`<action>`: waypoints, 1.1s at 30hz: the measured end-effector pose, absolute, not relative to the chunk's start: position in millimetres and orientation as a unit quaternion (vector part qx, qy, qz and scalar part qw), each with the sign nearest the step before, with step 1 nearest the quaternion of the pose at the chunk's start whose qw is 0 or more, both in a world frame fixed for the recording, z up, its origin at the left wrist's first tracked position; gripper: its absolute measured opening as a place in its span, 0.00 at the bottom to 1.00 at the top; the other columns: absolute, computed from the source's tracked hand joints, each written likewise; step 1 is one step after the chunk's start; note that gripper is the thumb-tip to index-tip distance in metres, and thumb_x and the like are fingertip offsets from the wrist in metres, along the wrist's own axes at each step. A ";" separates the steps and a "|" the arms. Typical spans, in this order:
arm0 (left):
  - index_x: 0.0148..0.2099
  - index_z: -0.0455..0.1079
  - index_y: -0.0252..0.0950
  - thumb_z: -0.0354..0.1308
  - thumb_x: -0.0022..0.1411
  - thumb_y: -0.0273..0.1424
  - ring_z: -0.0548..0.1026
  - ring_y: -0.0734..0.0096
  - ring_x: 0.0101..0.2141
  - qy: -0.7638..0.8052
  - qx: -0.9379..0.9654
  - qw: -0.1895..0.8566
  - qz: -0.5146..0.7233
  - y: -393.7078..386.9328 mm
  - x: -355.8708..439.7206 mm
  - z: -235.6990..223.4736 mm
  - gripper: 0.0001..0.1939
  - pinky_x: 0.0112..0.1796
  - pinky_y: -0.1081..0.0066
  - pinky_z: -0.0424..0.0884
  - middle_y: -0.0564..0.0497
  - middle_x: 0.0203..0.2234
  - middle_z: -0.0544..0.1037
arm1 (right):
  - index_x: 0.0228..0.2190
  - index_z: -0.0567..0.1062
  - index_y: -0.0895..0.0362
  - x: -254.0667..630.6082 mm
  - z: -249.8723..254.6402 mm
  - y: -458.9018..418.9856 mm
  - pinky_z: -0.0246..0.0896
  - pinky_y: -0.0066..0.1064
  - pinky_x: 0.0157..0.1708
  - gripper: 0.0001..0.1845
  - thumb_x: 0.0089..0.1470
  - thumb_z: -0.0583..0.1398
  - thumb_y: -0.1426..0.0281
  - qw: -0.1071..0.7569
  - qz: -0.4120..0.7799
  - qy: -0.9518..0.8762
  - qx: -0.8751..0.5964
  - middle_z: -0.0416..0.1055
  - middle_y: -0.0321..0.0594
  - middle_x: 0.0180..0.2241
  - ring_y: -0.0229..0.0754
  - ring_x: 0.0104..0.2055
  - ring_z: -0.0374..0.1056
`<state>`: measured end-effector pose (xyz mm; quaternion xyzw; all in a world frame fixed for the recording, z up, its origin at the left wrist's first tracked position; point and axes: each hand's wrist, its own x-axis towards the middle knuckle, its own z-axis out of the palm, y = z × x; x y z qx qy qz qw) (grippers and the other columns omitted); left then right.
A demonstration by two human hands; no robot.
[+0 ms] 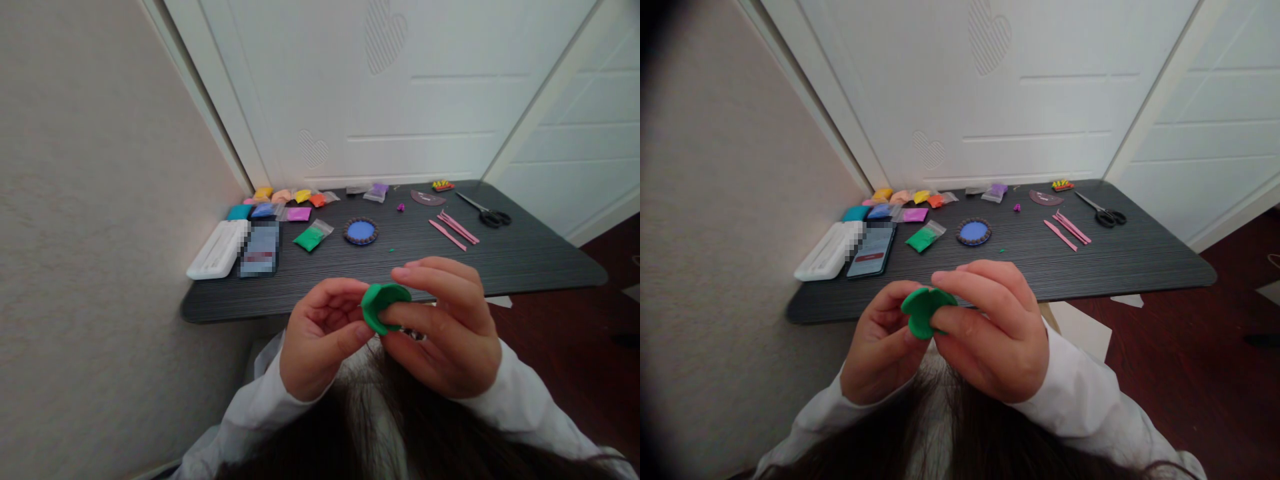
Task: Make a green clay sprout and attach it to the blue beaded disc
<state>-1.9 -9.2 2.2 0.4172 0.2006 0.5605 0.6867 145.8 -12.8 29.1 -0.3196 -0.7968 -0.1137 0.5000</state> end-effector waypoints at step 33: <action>0.35 0.69 0.39 0.57 0.49 0.21 0.70 0.76 0.31 0.334 0.580 0.414 0.617 -5.3 -0.9 1.4 0.10 0.34 0.75 0.67 0.54 0.28 0.73 | 0.30 0.73 0.50 138.2 4.0 7.6 0.57 0.38 0.47 0.07 0.45 0.59 0.71 0.607 0.517 -0.524 -0.299 0.62 0.35 0.44 0.42 0.47 0.59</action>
